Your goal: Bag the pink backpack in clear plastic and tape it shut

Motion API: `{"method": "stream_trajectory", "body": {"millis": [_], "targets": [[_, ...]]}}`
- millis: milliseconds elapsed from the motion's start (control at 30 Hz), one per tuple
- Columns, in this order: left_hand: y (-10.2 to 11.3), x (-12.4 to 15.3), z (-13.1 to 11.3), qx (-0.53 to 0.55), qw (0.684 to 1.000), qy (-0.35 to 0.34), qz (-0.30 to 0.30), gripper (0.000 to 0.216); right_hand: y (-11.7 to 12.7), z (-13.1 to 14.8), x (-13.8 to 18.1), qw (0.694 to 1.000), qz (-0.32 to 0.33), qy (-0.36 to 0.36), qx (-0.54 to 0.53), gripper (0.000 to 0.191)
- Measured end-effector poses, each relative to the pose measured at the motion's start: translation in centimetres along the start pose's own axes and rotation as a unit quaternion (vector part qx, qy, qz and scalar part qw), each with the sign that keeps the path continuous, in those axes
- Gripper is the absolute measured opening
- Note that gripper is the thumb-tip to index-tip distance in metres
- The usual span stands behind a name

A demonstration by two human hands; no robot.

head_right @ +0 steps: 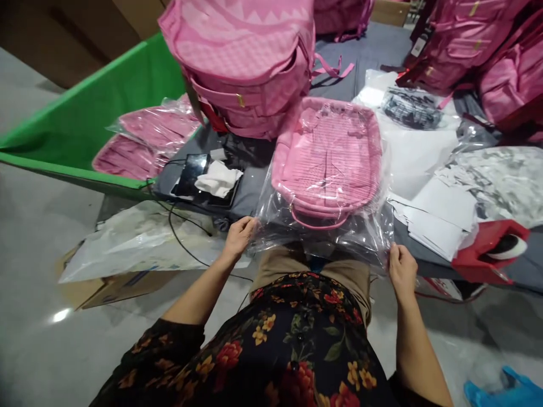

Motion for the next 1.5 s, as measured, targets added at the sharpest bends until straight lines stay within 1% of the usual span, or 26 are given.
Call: {"method": "stream_trajectory", "body": {"millis": [67,133,200,233,267,333,400,433,467,533,600,667,700,767,800,867,967,1033,1067,1133,1233,1300,1367,1400,1433,1500], "targets": [[0.2,0.4,0.1,-0.035,0.999,-0.029,-0.018,0.039,0.1,0.7,0.5,0.999,0.004,0.023,0.026,0.077],[0.9,0.3,0.0,-0.066,0.995,-0.042,-0.062,0.033,0.2,0.9,0.4,0.998,-0.005,0.045,0.033,0.075],[1.6,-0.5,-0.1,-0.076,0.99,-0.043,-0.107,0.027,0.1,0.3,-0.2,0.999,-0.004,0.031,-0.012,0.073],[1.8,-1.1,0.0,-0.059,0.992,-0.032,-0.111,0.026,0.1,-0.4,-0.6,0.998,0.007,0.006,-0.057,0.071],[2.0,-1.7,0.2,-0.022,0.995,-0.009,-0.095,0.027,-0.1,-1.2,-1.0,0.993,0.025,-0.027,-0.112,0.069],[2.0,-2.8,0.9,0.088,0.994,0.054,-0.026,0.035,-0.4,-2.9,-1.3,0.971,0.055,-0.086,-0.214,0.067],[2.4,-3.4,1.8,0.163,0.984,0.068,0.014,0.05,-0.3,-4.3,-1.1,0.965,0.021,-0.089,-0.247,0.068],[2.9,-3.5,2.1,0.16,0.987,0.033,0.007,0.058,-0.1,-4.7,-0.8,0.972,-0.016,-0.058,-0.227,0.069],[3.6,-3.4,2.4,0.123,0.992,-0.027,-0.012,0.063,0.3,-4.8,-0.3,0.981,-0.054,-0.009,-0.186,0.07],[4.8,-2.9,2.6,-0.023,0.982,-0.18,-0.05,0.06,0.8,-4.5,1.0,0.986,-0.096,0.115,-0.075,0.065],[5.5,-2.2,2.6,-0.172,0.936,-0.304,-0.042,0.04,1.2,-3.8,2.2,0.974,-0.083,0.212,0.0,0.046],[5.8,-1.6,2.4,-0.24,0.898,-0.37,0.009,0.019,1.7,-3.1,2.8,0.967,-0.049,0.248,-0.006,0.029],[6.0,-1.4,2.1,-0.24,0.89,-0.385,0.04,0.017,1.9,-2.9,2.8,0.968,-0.03,0.246,-0.034,0.029],[6.4,-1.2,1.3,-0.193,0.903,-0.377,0.077,0.025,2.2,-2.4,2.4,0.972,-0.008,0.211,-0.107,0.036],[6.5,-1.2,0.8,-0.154,0.918,-0.356,0.08,0.029,2.3,-2.2,2.1,0.973,-0.013,0.186,-0.14,0.039],[6.5,-1.1,-0.1,-0.066,0.952,-0.291,0.066,0.032,2.0,-1.6,1.4,0.971,-0.064,0.143,-0.18,0.046],[5.1,-1.0,-1.0,0.039,0.978,-0.202,0.021,0.042,0.6,-0.1,0.1,0.956,-0.203,0.099,-0.189,0.062],[3.8,-1.2,-1.3,0.081,0.981,-0.167,-0.049,0.048,-0.6,0.9,-1.0,0.94,-0.277,0.063,-0.191,0.07],[3.1,-1.5,-1.4,0.097,0.979,-0.154,-0.089,0.049,-1.2,1.3,-1.7,0.936,-0.292,0.047,-0.193,0.072],[1.8,-2.4,-1.6,0.118,0.975,-0.13,-0.136,0.047,-2.0,2.0,-3.1,0.94,-0.279,0.028,-0.197,0.073],[0.5,-3.9,-2.5,0.091,0.979,-0.115,-0.144,0.04,-2.6,2.2,-4.7,0.951,-0.226,0.01,-0.209,0.075],[0.2,-3.9,-4.0,0.015,0.967,-0.167,-0.19,0.04,-2.5,2.1,-5.1,0.951,-0.215,0.004,-0.221,0.075],[-0.5,-2.8,-6.3,-0.075,0.931,-0.278,-0.225,0.045,-2.4,2.1,-5.1,0.951,-0.211,0.008,-0.226,0.073],[-1.3,-2.0,-7.5,-0.116,0.908,-0.342,-0.212,0.048,-2.3,2.1,-5.0,0.951,-0.21,0.011,-0.227,0.072],[-2.3,-1.2,-8.6,-0.149,0.887,-0.4,-0.177,0.05,-2.2,2.2,-4.9,0.951,-0.208,0.013,-0.227,0.071],[-4.5,0.2,-10.3,-0.204,0.852,-0.474,-0.082,0.052,-2.2,2.3,-4.8,0.951,-0.209,0.015,-0.228,0.071]]}}
Point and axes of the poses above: each hand's wrist, its own x-axis away from the middle knuckle, its own y-axis out of the back of the hand, z = x × y, the point moved 3 cm from there along -x, towards the middle knuckle, and after that the axes turned 6 degrees about y, right-handed, at the moved point
